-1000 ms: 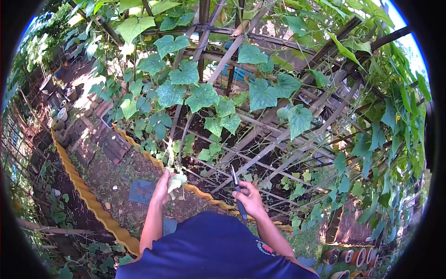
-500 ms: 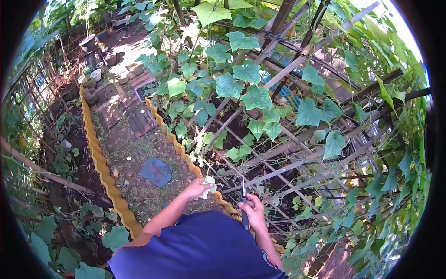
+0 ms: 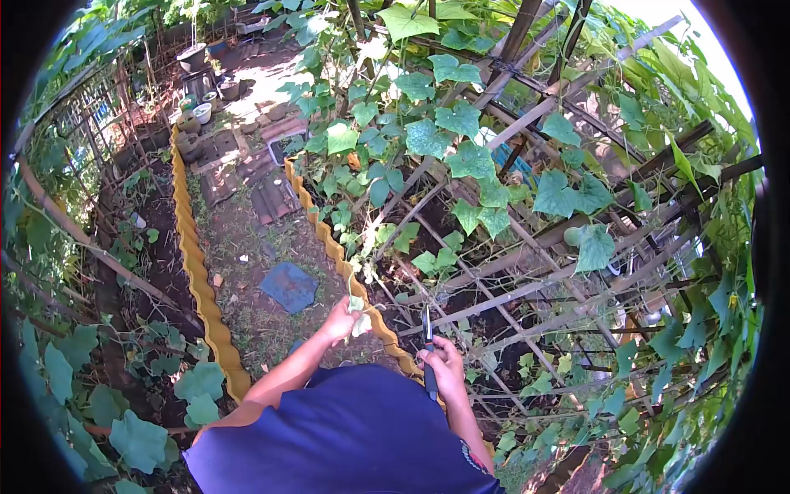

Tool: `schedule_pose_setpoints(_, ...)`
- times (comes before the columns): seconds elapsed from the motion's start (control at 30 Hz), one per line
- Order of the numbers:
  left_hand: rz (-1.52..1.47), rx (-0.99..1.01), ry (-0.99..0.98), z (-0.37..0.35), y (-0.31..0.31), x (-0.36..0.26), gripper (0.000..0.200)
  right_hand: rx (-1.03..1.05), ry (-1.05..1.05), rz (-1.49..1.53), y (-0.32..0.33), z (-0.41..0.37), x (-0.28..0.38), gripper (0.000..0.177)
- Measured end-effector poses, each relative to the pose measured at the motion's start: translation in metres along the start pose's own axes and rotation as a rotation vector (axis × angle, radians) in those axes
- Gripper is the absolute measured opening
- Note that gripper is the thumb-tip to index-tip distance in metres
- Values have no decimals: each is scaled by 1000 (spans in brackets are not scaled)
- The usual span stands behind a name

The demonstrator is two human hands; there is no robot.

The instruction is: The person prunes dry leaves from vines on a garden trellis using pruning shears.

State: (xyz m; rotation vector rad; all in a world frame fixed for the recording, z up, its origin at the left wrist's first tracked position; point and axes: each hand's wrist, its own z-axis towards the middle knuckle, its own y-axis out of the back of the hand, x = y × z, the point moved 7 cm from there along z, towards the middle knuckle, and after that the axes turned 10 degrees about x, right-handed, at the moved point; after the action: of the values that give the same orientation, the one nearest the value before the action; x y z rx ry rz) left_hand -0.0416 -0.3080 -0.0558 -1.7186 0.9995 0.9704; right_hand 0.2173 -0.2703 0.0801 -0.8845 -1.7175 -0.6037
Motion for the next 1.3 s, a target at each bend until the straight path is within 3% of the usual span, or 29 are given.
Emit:
schedule_pose_setpoints(0.1,6,7,-114,-18,-11,-1,28,7,4,-30,8,-17,-5,50)
schedule_pose_setpoints(0.2,-111,82,32,-37,-30,21,19,-10,-14,-22,21,-44,-12,48)
schedule_pose_setpoints(0.3,64,26,93,-50,-41,52,14,-41,-16,-22,38,-73,-27,49)
schedule_pose_setpoints(0.33,168,18,27,-52,-46,62,12,-64,-14,-14,42,-84,-31,50)
schedule_pose_setpoints(0.37,241,92,21,-53,-47,83,12,-89,-12,-6,48,-94,-37,50)
schedule_pose_setpoints(0.43,142,96,251,-82,-72,85,26,-118,-66,18,59,-113,-54,52)
schedule_pose_setpoints(0.53,126,211,417,-114,-91,103,40,-114,-62,23,69,-135,-72,54)
schedule_pose_setpoints(0.63,-12,223,472,-132,-90,138,46,-133,-99,57,72,-154,-78,53)
schedule_pose_setpoints(0.77,54,286,510,-144,-92,141,45,-160,-139,76,78,-169,-85,57)
schedule_pose_setpoints(0.8,-20,229,516,-130,-67,178,54,-164,-152,77,79,-171,-83,58)
schedule_pose_setpoints(0.9,453,110,345,-107,-61,147,57,-180,-146,115,84,-174,-91,58)
schedule_pose_setpoints(1.07,290,96,222,-31,-78,91,42,-331,-169,177,103,-172,-104,56)
schedule_pose_setpoints(1.3,251,73,58,171,-88,12,35,-540,-263,179,125,-153,-111,48)
